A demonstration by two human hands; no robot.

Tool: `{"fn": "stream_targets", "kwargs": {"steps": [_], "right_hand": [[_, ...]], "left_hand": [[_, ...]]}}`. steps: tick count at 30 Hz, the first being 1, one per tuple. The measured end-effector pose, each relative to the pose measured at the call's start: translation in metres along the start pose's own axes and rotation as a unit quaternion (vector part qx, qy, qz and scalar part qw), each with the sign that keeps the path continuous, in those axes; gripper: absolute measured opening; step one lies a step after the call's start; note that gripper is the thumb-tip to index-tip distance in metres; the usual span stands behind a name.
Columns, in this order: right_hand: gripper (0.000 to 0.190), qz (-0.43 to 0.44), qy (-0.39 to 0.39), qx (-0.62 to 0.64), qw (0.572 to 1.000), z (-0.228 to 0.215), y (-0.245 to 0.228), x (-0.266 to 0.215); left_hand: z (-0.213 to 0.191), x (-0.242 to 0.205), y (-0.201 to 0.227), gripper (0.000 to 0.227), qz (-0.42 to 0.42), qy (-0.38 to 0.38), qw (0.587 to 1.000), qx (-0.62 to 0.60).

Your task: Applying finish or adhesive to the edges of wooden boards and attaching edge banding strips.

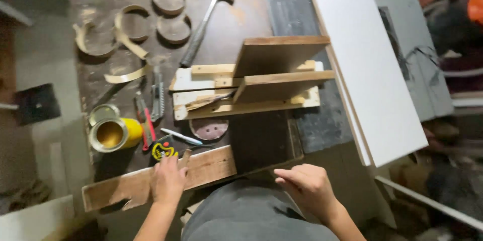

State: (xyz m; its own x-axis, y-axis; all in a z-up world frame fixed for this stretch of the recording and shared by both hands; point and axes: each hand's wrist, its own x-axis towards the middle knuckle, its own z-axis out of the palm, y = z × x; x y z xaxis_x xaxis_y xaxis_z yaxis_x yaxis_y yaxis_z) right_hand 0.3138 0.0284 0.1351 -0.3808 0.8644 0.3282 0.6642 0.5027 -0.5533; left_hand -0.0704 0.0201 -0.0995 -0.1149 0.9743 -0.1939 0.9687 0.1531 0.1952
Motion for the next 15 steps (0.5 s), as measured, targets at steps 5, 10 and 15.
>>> {"fn": "stream_targets", "kwargs": {"steps": [5,10,15], "right_hand": [[0.012,0.069,-0.001,0.033,0.997,0.022,0.056,-0.042],[0.053,0.507,0.206,0.109,0.830,0.050,0.198,-0.166],[0.068,0.605,0.523,0.055,0.597,-0.046,0.338,-0.273]], "left_hand": [[0.002,-0.001,0.003,0.033,-0.013,-0.056,0.998,-0.001],[0.053,0.006,-0.019,0.034,0.066,0.088,0.994,-0.003],[0.058,0.005,0.000,0.034,0.034,0.093,0.995,0.013]]}}
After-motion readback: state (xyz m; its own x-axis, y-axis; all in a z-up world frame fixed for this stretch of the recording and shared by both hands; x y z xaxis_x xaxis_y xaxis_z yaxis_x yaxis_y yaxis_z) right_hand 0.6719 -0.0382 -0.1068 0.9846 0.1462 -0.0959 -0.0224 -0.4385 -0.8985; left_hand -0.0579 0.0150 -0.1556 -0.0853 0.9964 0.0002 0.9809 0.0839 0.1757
